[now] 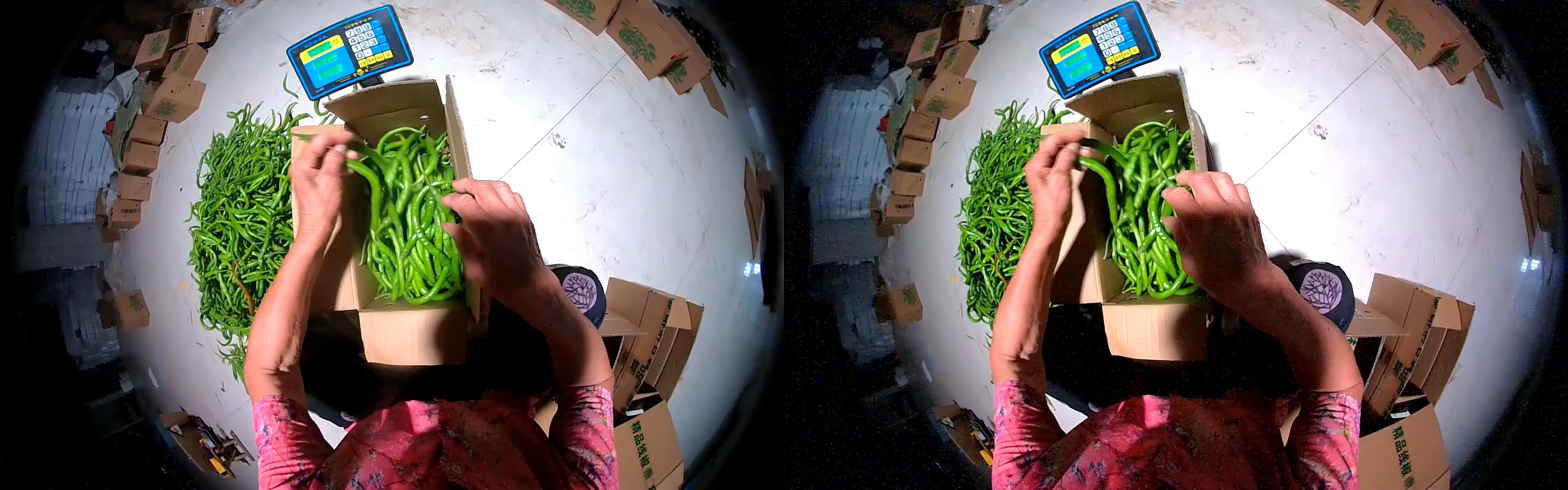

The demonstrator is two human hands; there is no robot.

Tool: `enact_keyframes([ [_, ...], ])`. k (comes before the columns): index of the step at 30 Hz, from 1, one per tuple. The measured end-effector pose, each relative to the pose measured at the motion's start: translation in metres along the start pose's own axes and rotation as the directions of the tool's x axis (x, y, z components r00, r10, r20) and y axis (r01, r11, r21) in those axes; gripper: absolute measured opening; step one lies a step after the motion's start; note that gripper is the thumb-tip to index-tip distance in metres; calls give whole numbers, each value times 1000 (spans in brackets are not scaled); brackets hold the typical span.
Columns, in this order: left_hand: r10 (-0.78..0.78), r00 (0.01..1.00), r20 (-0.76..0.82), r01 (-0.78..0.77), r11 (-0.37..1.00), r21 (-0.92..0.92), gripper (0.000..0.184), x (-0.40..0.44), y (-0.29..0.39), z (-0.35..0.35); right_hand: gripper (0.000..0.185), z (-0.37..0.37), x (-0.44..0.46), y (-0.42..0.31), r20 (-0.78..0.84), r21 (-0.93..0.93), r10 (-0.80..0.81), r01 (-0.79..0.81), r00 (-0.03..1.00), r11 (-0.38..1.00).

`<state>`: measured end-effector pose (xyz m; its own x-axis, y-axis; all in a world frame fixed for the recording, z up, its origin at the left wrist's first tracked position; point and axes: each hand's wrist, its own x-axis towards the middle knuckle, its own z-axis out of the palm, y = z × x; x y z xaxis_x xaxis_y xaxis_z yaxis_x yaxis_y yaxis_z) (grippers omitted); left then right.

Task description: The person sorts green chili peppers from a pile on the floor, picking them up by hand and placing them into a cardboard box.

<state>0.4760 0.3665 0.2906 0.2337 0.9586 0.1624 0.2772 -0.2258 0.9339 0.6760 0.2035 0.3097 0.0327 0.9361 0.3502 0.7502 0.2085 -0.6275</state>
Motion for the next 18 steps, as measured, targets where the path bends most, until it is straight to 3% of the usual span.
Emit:
enact_keyframes([
  [4,358,917,-175,-364,931,0,17,5,40,-16,27,-1,-2,1,2,-6,10,-10,1000,1000],
  [8,455,859,-234,-435,891,132,20,-10,74,-28,23,1,0,3,-20,52,-23,24,1000,998],
  [10,563,825,-45,-512,779,362,24,-29,81,-29,29,6,-4,11,113,184,-55,34,992,982],
  [11,682,728,72,-643,643,416,29,-37,79,-23,33,8,-4,12,177,251,-83,36,981,967],
  [12,657,731,186,-666,626,407,28,-54,81,-14,38,4,1,7,306,497,107,-254,946,830],
  [13,654,705,274,-709,635,308,34,-70,74,-6,44,-4,7,-2,474,646,236,-518,848,561],
  [14,677,651,344,-758,599,257,30,-85,66,3,50,-9,10,-6,653,673,286,-710,702,206],
  [15,720,596,355,-799,578,167,26,-97,55,16,65,-1,6,-1,681,692,215,-711,700,126],
  [16,762,539,359,-831,552,76,22,-107,45,23,68,2,4,-2,672,706,235,-704,702,82],
  [18,675,501,541,-842,524,126,19,-123,42,18,74,9,4,-6,658,730,266,-684,704,2],
])
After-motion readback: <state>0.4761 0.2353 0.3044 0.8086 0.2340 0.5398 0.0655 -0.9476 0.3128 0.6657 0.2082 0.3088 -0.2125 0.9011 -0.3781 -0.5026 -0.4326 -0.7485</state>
